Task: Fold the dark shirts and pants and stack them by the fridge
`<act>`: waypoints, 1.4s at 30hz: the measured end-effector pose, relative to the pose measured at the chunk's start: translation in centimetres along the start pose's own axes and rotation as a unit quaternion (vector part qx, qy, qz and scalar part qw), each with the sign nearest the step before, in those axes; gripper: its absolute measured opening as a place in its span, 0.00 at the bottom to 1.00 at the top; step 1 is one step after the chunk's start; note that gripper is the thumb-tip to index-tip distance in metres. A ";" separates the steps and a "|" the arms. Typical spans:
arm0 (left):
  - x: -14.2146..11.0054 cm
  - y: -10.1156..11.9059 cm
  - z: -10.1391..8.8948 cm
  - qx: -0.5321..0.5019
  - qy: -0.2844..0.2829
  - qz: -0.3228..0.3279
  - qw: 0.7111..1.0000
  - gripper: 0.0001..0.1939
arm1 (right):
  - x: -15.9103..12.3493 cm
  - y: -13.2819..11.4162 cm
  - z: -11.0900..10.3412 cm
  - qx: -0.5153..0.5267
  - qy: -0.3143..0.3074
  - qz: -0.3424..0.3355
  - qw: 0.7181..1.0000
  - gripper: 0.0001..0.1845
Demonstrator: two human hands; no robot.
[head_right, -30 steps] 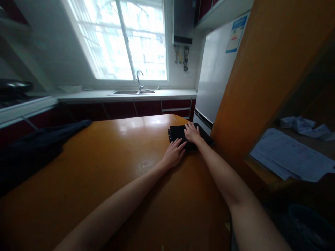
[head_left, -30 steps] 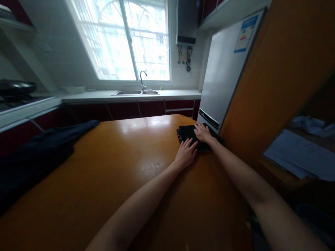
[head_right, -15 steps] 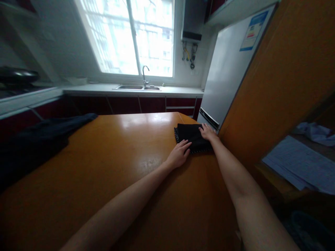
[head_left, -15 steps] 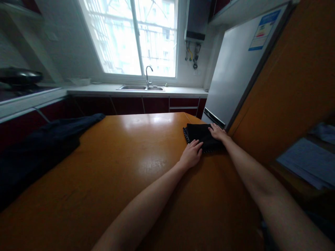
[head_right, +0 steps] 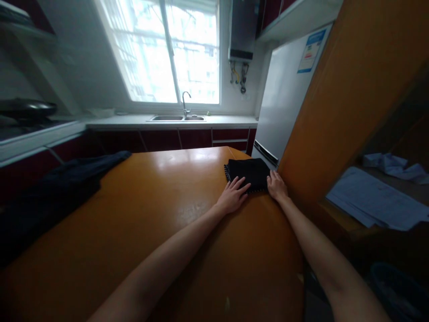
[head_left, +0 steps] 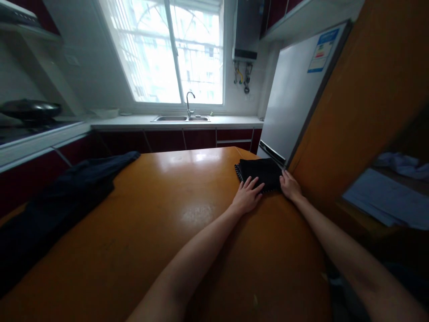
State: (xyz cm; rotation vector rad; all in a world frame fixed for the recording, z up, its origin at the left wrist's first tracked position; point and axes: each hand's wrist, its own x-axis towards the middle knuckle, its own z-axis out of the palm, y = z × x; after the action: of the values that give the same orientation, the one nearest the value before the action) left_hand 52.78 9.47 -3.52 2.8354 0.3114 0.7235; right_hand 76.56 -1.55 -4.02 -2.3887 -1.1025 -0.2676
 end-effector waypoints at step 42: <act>-27.1 -3.8 -17.4 0.064 -0.109 -0.206 0.970 0.31 | -21.3 -30.9 2.7 0.112 -0.240 -0.379 0.887 0.32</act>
State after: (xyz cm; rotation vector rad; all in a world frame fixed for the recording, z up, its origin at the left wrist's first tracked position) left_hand 20.41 8.75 -1.67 2.7889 0.9007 0.3139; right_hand 39.20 2.83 -3.42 -1.7477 -2.1465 0.2111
